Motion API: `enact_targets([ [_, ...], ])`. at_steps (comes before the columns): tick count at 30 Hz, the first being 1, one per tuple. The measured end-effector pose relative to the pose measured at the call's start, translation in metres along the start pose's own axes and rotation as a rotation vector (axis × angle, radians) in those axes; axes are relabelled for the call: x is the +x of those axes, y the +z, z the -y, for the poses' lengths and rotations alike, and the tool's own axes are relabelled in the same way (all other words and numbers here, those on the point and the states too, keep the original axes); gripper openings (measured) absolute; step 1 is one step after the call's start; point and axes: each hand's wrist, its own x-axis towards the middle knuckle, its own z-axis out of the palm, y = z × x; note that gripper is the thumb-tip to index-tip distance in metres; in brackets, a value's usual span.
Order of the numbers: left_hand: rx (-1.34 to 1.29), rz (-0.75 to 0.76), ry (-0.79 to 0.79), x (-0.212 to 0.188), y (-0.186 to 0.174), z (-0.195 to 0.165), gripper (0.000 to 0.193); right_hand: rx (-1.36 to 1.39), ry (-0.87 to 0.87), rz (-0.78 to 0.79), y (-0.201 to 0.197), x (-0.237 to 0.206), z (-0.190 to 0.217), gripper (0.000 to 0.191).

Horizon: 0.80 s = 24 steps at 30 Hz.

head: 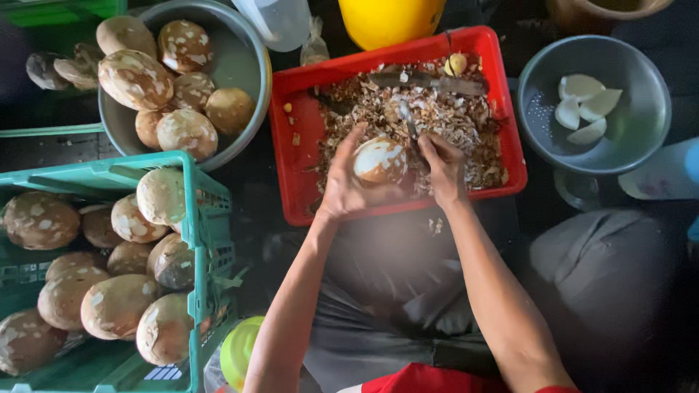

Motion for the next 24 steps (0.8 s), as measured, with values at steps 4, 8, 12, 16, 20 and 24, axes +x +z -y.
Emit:
enact_targets([
  [4, 0.360, -0.008, 0.251, 0.004, 0.006, -0.017, 0.097, -0.543, -0.599, 0.168, 0.016, -0.001, 0.043, 0.015],
  [8, 0.295, -0.069, 0.322, 0.003, 0.012, -0.022, 0.087, -0.440, -0.239, 0.513, 0.023, 0.023, 0.071, 0.019],
  [12, 0.357, -0.072, 0.198, -0.002, 0.013, -0.017, 0.073, -0.464, -0.467, 0.492, 0.014, 0.019, 0.067, 0.018],
  [16, 0.378, -0.088, 0.216, -0.002, 0.015, -0.012, 0.092, -0.460, -0.413, 0.365, 0.009, 0.006, 0.057, 0.023],
  [20, 0.332, -0.131, 0.120, -0.006, 0.020, -0.008, 0.097, -0.536, -0.594, 0.257, 0.013, -0.001, 0.051, 0.019],
  [24, 0.327, -0.211, 0.041, -0.011, 0.032, -0.011, 0.106, -0.419, -0.330, 0.238, 0.011, -0.005, 0.045, 0.024],
])
